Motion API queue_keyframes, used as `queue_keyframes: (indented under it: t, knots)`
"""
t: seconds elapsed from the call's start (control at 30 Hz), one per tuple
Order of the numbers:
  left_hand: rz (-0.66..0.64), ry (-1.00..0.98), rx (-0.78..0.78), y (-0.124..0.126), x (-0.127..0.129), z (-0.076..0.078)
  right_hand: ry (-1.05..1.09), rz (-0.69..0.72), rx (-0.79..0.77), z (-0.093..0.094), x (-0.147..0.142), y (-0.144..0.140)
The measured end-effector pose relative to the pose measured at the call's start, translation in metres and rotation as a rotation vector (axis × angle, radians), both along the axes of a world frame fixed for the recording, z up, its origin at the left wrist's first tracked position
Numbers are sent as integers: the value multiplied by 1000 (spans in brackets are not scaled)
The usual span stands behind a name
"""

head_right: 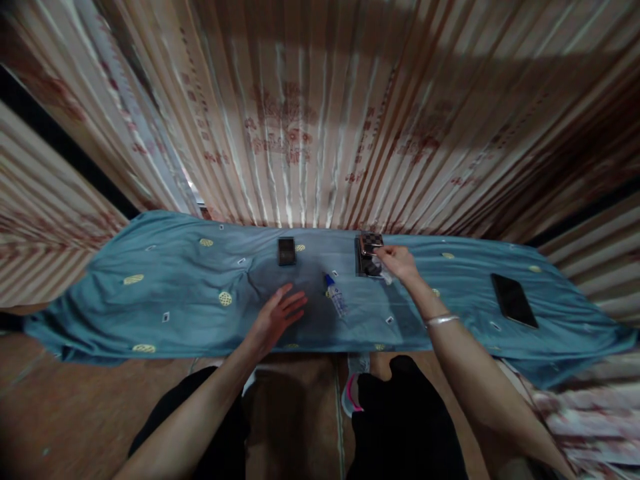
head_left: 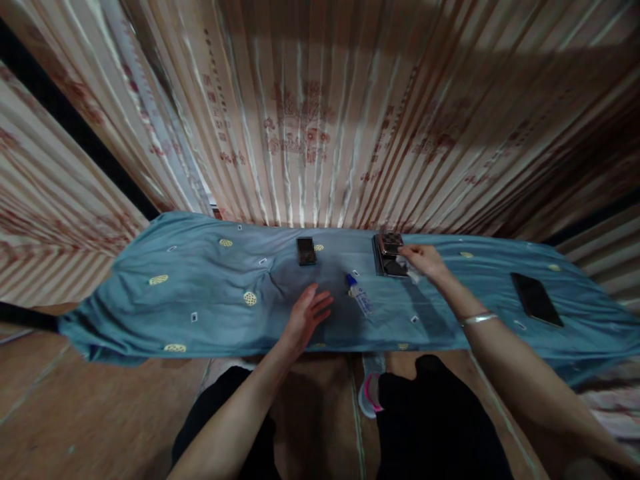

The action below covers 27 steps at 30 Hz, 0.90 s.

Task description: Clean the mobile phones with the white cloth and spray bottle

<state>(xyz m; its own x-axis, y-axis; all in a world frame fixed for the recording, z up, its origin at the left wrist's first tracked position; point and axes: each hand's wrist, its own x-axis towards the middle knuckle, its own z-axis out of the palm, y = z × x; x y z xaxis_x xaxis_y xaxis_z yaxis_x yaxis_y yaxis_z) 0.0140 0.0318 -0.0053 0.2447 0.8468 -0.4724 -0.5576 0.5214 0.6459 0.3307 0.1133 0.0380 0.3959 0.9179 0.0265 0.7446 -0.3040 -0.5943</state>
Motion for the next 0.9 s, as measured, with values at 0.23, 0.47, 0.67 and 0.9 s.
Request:
queue_keyframes:
  t: [0.23, 0.47, 0.67, 0.9]
  knots:
    - [-155, -30, 48, -16, 17, -4, 1156, 304, -73, -33, -112, -76]
    - [27, 26, 118, -12, 13, -8, 1187, 399, 99, -47, -159, -95]
    - [49, 65, 194, -5, 3, -16, 1047, 528, 212, -58, -164, -89]
    - [38, 100, 222, -5, -2, -16, 703, 395, 325, -57, -172, -92]
